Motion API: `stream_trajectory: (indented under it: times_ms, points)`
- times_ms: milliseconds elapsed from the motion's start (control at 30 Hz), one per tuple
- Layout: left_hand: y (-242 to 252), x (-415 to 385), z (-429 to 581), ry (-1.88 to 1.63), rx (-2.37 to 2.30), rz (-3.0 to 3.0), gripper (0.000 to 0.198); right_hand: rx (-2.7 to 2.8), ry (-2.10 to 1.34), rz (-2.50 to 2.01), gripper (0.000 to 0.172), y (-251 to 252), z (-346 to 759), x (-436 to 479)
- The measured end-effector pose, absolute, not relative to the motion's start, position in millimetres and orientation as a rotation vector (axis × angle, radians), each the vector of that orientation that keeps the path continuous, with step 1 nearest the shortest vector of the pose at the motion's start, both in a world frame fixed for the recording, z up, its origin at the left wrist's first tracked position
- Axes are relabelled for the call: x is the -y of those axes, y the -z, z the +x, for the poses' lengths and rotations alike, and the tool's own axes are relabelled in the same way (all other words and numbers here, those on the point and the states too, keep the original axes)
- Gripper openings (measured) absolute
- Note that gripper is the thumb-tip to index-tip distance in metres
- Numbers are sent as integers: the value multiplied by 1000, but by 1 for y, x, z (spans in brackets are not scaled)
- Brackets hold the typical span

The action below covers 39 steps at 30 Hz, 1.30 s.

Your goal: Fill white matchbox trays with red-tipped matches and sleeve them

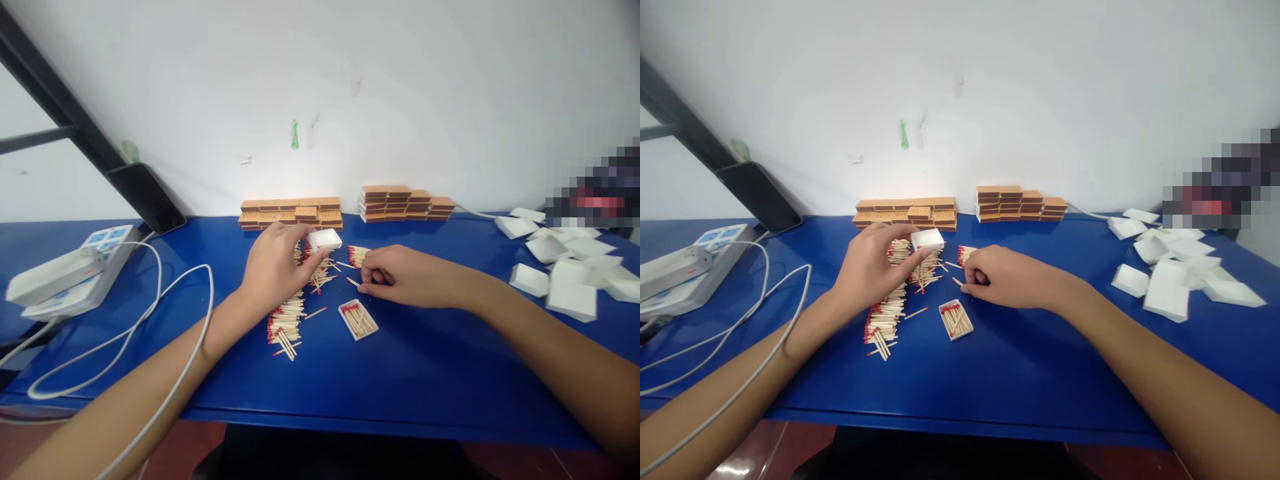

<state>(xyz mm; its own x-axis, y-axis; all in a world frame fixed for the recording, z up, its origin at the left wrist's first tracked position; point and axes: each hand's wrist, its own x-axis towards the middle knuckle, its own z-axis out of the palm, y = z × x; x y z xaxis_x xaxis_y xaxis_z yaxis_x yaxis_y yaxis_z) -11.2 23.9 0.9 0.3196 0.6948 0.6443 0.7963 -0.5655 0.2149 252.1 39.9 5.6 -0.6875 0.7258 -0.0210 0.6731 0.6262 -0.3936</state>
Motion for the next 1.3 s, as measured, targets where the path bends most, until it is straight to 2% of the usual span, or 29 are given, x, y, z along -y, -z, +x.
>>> stream_trajectory:
  times_ms: [100,233,433,633,933,1300]
  points:
    - [0,-23,-11,1070,1393,-2436,34,2715,-586,-1167,27,-7,253,-39]
    - [0,-22,-10,1058,1383,-2450,34,2687,-504,-1143,8,-7,253,-42]
    - [0,-24,-10,1073,1371,-2456,34,2670,-553,-1170,10,-4,252,-44]
    - [-2,-22,-9,1050,1376,-2485,32,2618,-373,-1114,9,-1,251,-45]
    - [1,-23,-7,1041,1382,-2488,32,2534,-212,-1298,14,15,224,-51]
    - [-1,-23,-8,1044,1377,-2486,32,2387,-262,-1439,15,-10,238,-43]
